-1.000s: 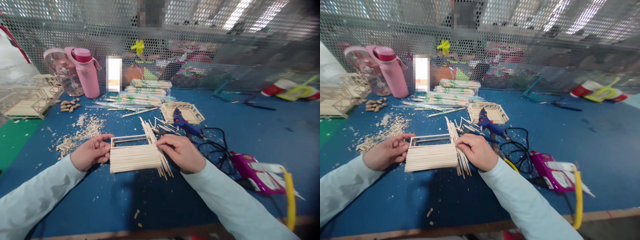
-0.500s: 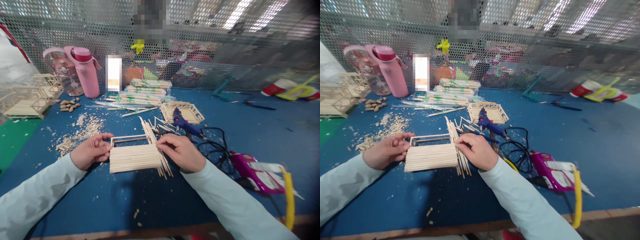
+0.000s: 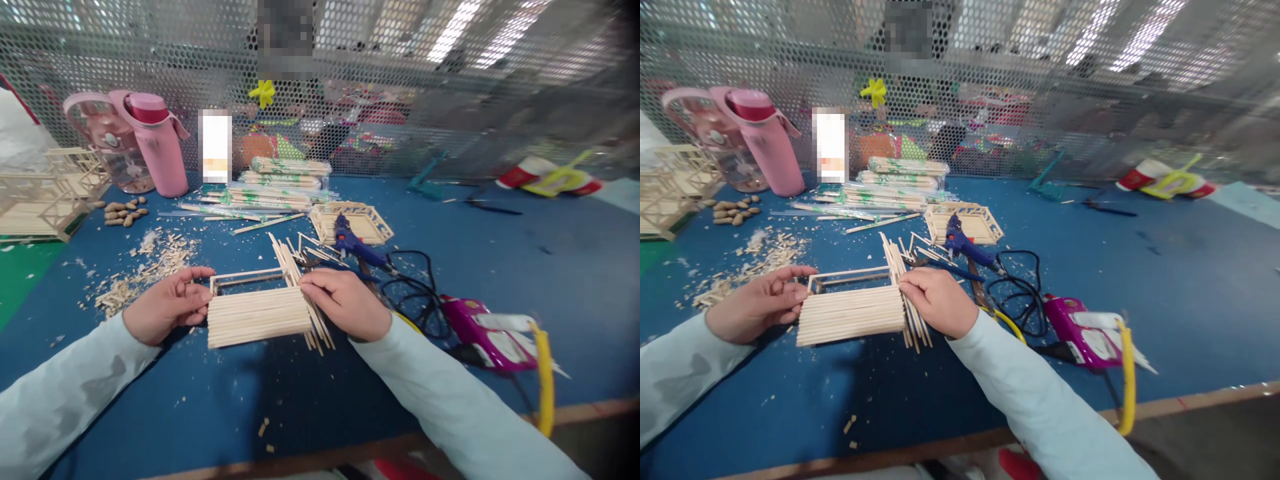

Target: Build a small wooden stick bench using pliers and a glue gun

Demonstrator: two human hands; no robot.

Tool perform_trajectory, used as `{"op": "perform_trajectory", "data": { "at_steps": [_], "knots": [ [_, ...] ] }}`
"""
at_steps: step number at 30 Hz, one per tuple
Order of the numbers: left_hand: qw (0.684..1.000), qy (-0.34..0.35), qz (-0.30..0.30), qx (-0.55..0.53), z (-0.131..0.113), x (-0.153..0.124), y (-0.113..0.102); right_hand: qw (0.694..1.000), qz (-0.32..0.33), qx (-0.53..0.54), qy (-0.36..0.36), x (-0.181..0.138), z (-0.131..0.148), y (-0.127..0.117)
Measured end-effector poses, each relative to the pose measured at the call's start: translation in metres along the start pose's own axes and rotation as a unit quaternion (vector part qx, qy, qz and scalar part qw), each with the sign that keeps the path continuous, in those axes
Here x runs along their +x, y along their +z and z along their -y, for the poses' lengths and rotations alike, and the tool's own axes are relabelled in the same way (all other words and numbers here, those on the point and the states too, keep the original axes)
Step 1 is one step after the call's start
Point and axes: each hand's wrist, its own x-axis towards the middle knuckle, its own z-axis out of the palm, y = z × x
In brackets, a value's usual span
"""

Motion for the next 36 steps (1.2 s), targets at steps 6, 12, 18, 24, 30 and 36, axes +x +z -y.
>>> {"op": "perform_trajectory", "data": {
  "at_steps": [6, 12, 18, 24, 30, 36],
  "knots": [
    [1.000, 0.004, -0.002, 0.010, 0.000, -0.003, 0.002, 0.999, -0.004, -0.032, -0.042, 0.001, -0.002, 0.002],
    [0.998, 0.011, -0.057, 0.000, 0.005, 0.001, 0.004, 0.996, -0.050, -0.043, -0.058, 0.000, -0.002, 0.013],
    [0.882, 0.246, -0.252, 0.314, -0.003, -0.005, 0.002, 0.985, -0.152, -0.063, -0.057, -0.002, 0.000, -0.002],
    [0.540, 0.525, -0.184, 0.632, -0.017, -0.031, 0.058, 0.954, -0.162, -0.183, -0.173, -0.001, 0.039, -0.007],
    [0.617, 0.450, -0.045, 0.644, -0.012, -0.027, 0.088, 0.955, -0.155, -0.196, -0.162, -0.003, 0.056, -0.001],
    [0.629, 0.460, -0.029, 0.626, -0.008, -0.026, 0.080, 0.958, -0.139, -0.187, -0.166, -0.006, 0.056, -0.001]
  ]
}}
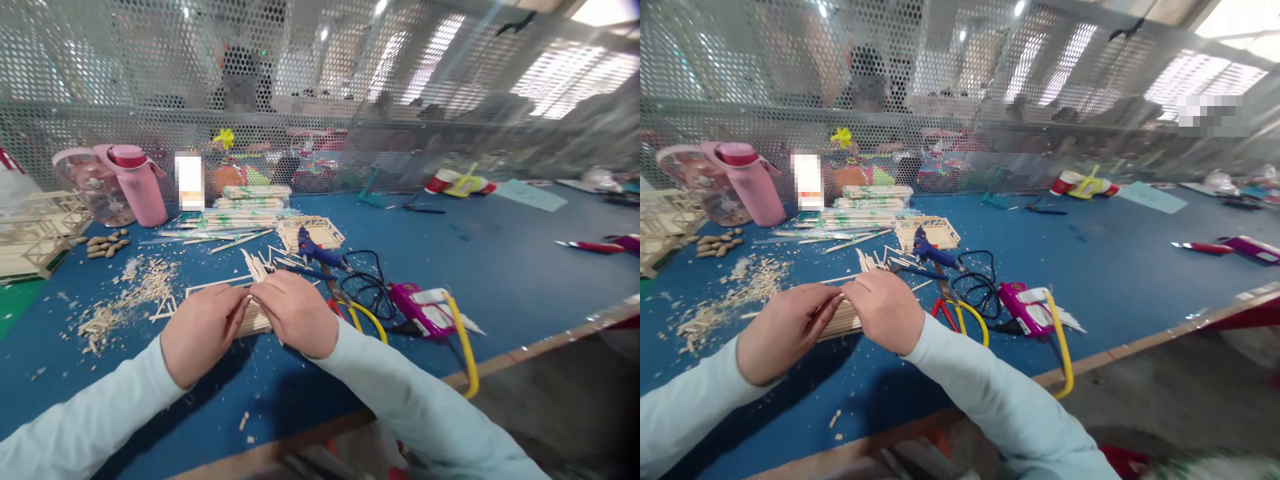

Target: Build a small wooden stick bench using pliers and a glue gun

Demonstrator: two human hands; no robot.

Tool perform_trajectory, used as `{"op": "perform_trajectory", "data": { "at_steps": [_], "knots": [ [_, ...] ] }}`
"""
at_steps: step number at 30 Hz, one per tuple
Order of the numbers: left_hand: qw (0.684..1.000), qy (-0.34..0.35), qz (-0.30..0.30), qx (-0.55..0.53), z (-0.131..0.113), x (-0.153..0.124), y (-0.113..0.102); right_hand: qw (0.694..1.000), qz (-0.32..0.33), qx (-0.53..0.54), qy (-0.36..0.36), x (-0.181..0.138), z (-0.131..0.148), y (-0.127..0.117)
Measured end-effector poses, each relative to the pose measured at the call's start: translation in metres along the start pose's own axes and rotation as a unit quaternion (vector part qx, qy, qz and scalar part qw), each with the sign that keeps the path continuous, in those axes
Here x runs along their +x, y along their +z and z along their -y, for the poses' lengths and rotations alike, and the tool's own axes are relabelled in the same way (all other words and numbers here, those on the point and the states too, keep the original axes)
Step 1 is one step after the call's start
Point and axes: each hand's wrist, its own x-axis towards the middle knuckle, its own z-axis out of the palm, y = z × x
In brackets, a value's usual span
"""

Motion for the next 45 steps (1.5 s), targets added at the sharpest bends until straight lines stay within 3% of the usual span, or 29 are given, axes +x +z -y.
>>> {"op": "perform_trajectory", "data": {
  "at_steps": [2, 4, 7, 8, 10, 17, 21, 23, 25, 28, 30, 32, 35, 38, 40, 45],
  "knots": [
    [1.000, -0.007, -0.008, 0.003, 0.001, -0.001, 0.000, 1.000, 0.000, 0.009, 0.024, 0.000, -0.002, -0.005],
    [0.999, -0.021, -0.030, 0.007, 0.003, -0.001, -0.002, 0.993, 0.025, -0.006, 0.115, -0.002, -0.008, -0.011],
    [0.997, -0.045, -0.060, -0.010, 0.008, 0.001, -0.007, 0.927, 0.204, -0.067, 0.307, -0.012, -0.021, -0.014],
    [0.996, -0.051, -0.067, -0.022, 0.009, 0.002, -0.009, 0.897, 0.270, -0.081, 0.341, -0.016, -0.025, -0.012],
    [0.994, -0.057, -0.078, -0.042, 0.010, 0.004, -0.011, 0.870, 0.331, -0.085, 0.355, -0.024, -0.030, -0.007],
    [0.991, -0.061, -0.090, -0.080, 0.011, 0.006, -0.014, 0.873, 0.293, -0.062, 0.384, -0.027, -0.029, 0.005],
    [0.985, -0.086, -0.107, -0.108, 0.012, 0.005, -0.017, 0.882, 0.242, -0.020, 0.405, -0.026, -0.034, -0.017],
    [0.983, -0.078, -0.111, -0.127, 0.011, 0.006, -0.019, 0.889, 0.159, 0.103, 0.416, -0.027, -0.037, -0.035],
    [0.981, -0.049, -0.107, -0.154, 0.010, 0.006, -0.019, 0.853, 0.066, 0.319, 0.407, -0.026, -0.036, -0.048],
    [0.973, -0.011, -0.065, -0.222, 0.007, 0.006, -0.019, 0.738, -0.001, 0.580, 0.344, -0.018, -0.027, -0.051],
    [0.963, -0.012, -0.022, -0.270, 0.006, 0.006, -0.019, 0.681, -0.021, 0.667, 0.300, -0.010, -0.019, -0.042],
    [0.955, -0.020, -0.001, -0.297, 0.004, 0.005, -0.019, 0.650, -0.044, 0.707, 0.275, -0.003, -0.015, -0.030],
    [0.958, -0.015, -0.011, -0.285, 0.000, 0.005, -0.020, 0.592, -0.010, 0.767, 0.248, 0.002, -0.015, -0.014],
    [0.964, 0.008, -0.001, -0.265, -0.004, 0.005, -0.021, 0.519, 0.111, 0.819, 0.218, 0.001, -0.018, -0.008],
    [0.965, 0.018, 0.017, -0.260, -0.006, 0.005, -0.022, 0.516, 0.165, 0.819, 0.192, 0.002, -0.017, -0.008],
    [0.967, 0.033, 0.040, -0.248, -0.012, 0.005, -0.023, 0.578, 0.189, 0.785, 0.115, 0.011, -0.008, -0.015]
  ]
}}
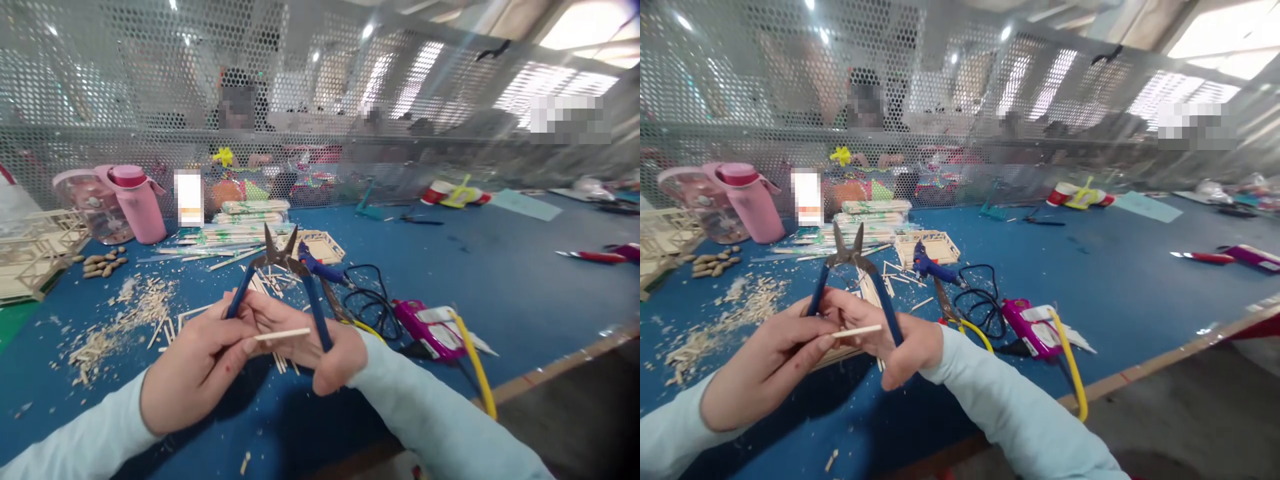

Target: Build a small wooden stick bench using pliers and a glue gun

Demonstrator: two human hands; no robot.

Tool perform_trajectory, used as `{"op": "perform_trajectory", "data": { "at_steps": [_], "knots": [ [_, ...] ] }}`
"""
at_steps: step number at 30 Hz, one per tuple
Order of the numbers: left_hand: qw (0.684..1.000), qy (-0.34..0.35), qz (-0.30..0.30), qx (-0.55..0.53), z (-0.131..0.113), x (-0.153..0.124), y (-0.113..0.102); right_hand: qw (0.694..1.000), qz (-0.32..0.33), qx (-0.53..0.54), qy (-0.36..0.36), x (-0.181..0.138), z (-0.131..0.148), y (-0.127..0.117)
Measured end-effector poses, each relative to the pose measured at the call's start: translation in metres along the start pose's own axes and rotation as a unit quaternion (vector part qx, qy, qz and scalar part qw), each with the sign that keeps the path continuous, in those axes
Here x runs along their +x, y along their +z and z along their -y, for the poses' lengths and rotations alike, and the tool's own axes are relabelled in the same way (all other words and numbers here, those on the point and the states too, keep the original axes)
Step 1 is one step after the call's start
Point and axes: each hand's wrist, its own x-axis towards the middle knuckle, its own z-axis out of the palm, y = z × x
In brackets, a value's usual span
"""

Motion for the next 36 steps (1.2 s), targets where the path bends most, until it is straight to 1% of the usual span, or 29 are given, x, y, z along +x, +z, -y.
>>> {"op": "perform_trajectory", "data": {
  "at_steps": [3, 6, 9, 12, 14, 16, 18, 20, 22, 24, 26, 28, 32, 36],
  "knots": [
    [1.000, 0.005, 0.008, 0.001, -0.004, -0.002, 0.000, 1.000, 0.009, -0.022, -0.016, 0.003, 0.005, 0.006],
    [1.000, 0.017, 0.005, -0.020, -0.008, -0.005, -0.002, 1.000, -0.005, -0.011, -0.004, -0.001, 0.007, 0.006],
    [0.999, 0.016, 0.009, -0.047, -0.011, -0.006, -0.006, 0.998, -0.058, 0.004, -0.023, -0.009, 0.008, 0.001],
    [0.998, -0.006, 0.001, -0.069, -0.011, -0.007, -0.009, 0.991, -0.117, 0.006, -0.059, -0.015, 0.012, -0.005],
    [0.996, -0.022, -0.028, -0.088, -0.009, -0.006, -0.008, 0.986, -0.145, -0.006, -0.082, -0.015, 0.017, -0.008],
    [0.988, -0.066, -0.082, -0.111, -0.003, -0.005, -0.007, 0.979, -0.175, -0.040, -0.096, -0.016, 0.021, -0.009],
    [0.971, -0.127, -0.157, -0.128, 0.005, -0.003, -0.005, 0.969, -0.199, -0.107, -0.096, -0.019, 0.022, -0.011],
    [0.952, -0.173, -0.213, -0.134, 0.013, -0.001, -0.004, 0.951, -0.212, -0.203, -0.092, -0.022, 0.018, -0.013],
    [0.944, -0.193, -0.228, -0.139, 0.020, 0.000, -0.003, 0.921, -0.201, -0.324, -0.079, -0.026, 0.012, -0.014],
    [0.942, -0.202, -0.224, -0.144, 0.024, 0.002, -0.002, 0.878, -0.181, -0.439, -0.055, -0.027, 0.005, -0.014],
    [0.942, -0.203, -0.228, -0.141, 0.025, 0.002, -0.002, 0.847, -0.153, -0.508, -0.035, -0.027, 0.000, -0.013],
    [0.944, -0.202, -0.233, -0.119, 0.025, 0.003, -0.002, 0.838, -0.134, -0.529, -0.028, -0.025, -0.003, -0.011],
    [0.953, -0.182, -0.236, -0.056, 0.024, 0.003, -0.001, 0.837, -0.120, -0.532, -0.027, -0.024, -0.003, -0.011],
    [0.949, -0.186, -0.247, -0.057, 0.025, 0.002, 0.000, 0.826, -0.118, -0.551, -0.024, -0.026, -0.001, -0.012]
  ]
}}
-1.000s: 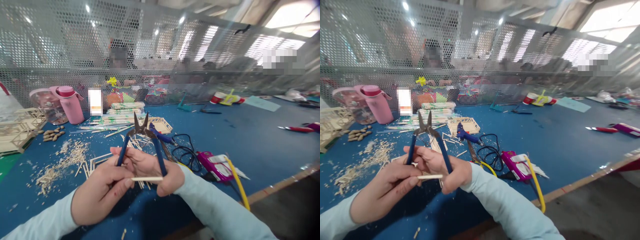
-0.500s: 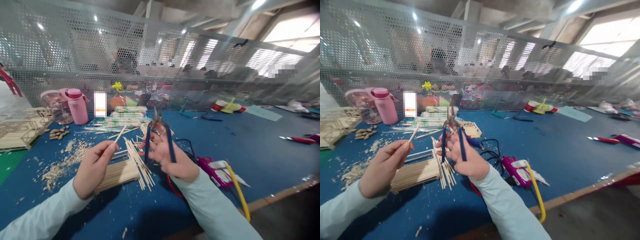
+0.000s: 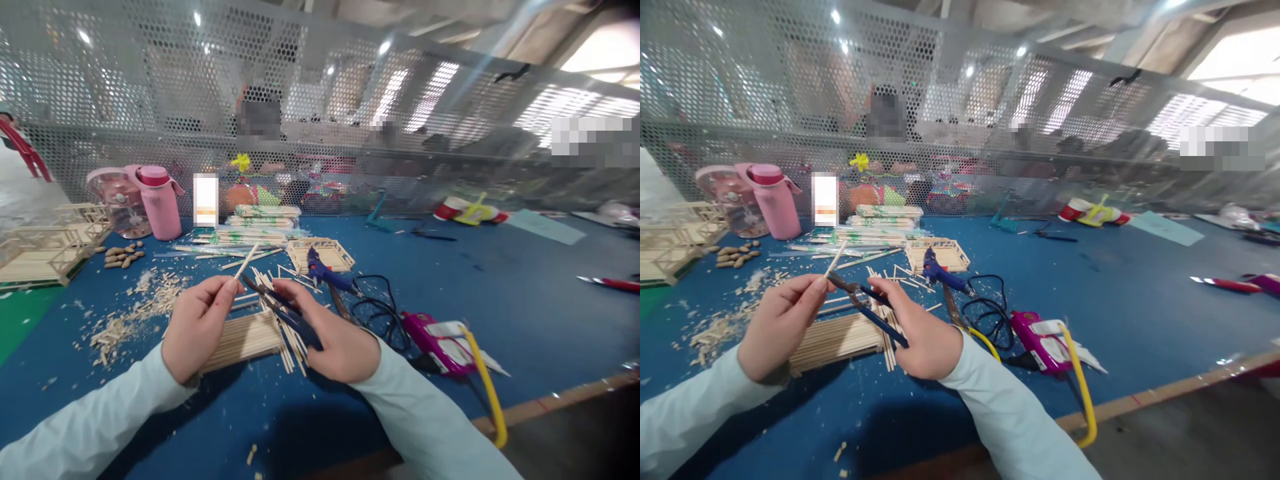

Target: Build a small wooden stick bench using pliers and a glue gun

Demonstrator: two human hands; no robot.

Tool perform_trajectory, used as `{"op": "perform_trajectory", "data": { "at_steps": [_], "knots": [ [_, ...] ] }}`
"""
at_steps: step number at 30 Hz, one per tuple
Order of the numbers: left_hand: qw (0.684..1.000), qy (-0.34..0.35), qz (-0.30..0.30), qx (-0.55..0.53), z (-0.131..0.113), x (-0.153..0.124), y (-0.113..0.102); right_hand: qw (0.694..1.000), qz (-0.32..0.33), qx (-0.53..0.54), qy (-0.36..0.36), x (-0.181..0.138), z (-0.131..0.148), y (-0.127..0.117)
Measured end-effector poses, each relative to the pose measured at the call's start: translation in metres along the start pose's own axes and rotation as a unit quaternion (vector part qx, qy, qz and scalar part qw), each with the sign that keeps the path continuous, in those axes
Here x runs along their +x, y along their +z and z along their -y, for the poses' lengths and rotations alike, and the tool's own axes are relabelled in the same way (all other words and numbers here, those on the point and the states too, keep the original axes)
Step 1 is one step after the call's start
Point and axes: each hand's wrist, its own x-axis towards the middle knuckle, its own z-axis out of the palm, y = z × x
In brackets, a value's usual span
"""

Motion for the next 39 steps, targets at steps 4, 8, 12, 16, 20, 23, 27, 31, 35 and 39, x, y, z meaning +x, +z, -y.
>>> {"op": "perform_trajectory", "data": {
  "at_steps": [4, 8, 12, 16, 20, 23, 27, 31, 35, 39],
  "knots": [
    [1.000, 0.016, -0.003, 0.016, -0.001, -0.001, 0.000, 0.999, -0.004, -0.037, -0.001, -0.001, -0.001, -0.002],
    [0.997, 0.062, 0.017, 0.041, -0.005, -0.003, 0.000, 0.999, 0.007, -0.051, -0.007, -0.001, 0.000, -0.001],
    [0.995, 0.085, 0.043, 0.041, -0.006, -0.005, 0.001, 0.997, 0.001, -0.068, -0.019, -0.002, 0.001, 0.000],
    [0.991, 0.110, 0.050, 0.055, -0.005, -0.008, 0.003, 0.996, 0.003, -0.086, -0.037, -0.003, 0.001, 0.001],
    [0.988, 0.124, 0.058, 0.068, -0.002, -0.008, 0.003, 0.992, -0.008, -0.114, -0.043, -0.002, 0.000, 0.005],
    [0.987, 0.127, 0.059, 0.077, -0.001, -0.007, 0.004, 0.991, -0.038, -0.125, -0.022, -0.001, 0.000, 0.011],
    [0.987, 0.119, 0.072, 0.077, -0.003, -0.007, 0.003, 0.986, -0.087, -0.136, 0.033, -0.001, 0.001, 0.018],
    [0.990, 0.077, 0.083, 0.086, -0.007, -0.009, 0.004, 0.985, -0.104, -0.135, 0.022, -0.002, 0.001, 0.023],
    [0.991, 0.021, 0.062, 0.113, -0.006, -0.008, 0.005, 0.966, -0.146, -0.208, 0.041, 0.002, -0.003, 0.029],
    [0.989, -0.033, 0.080, 0.120, -0.004, -0.003, 0.007, 0.928, -0.179, -0.314, 0.089, 0.006, 0.000, 0.033]
  ]
}}
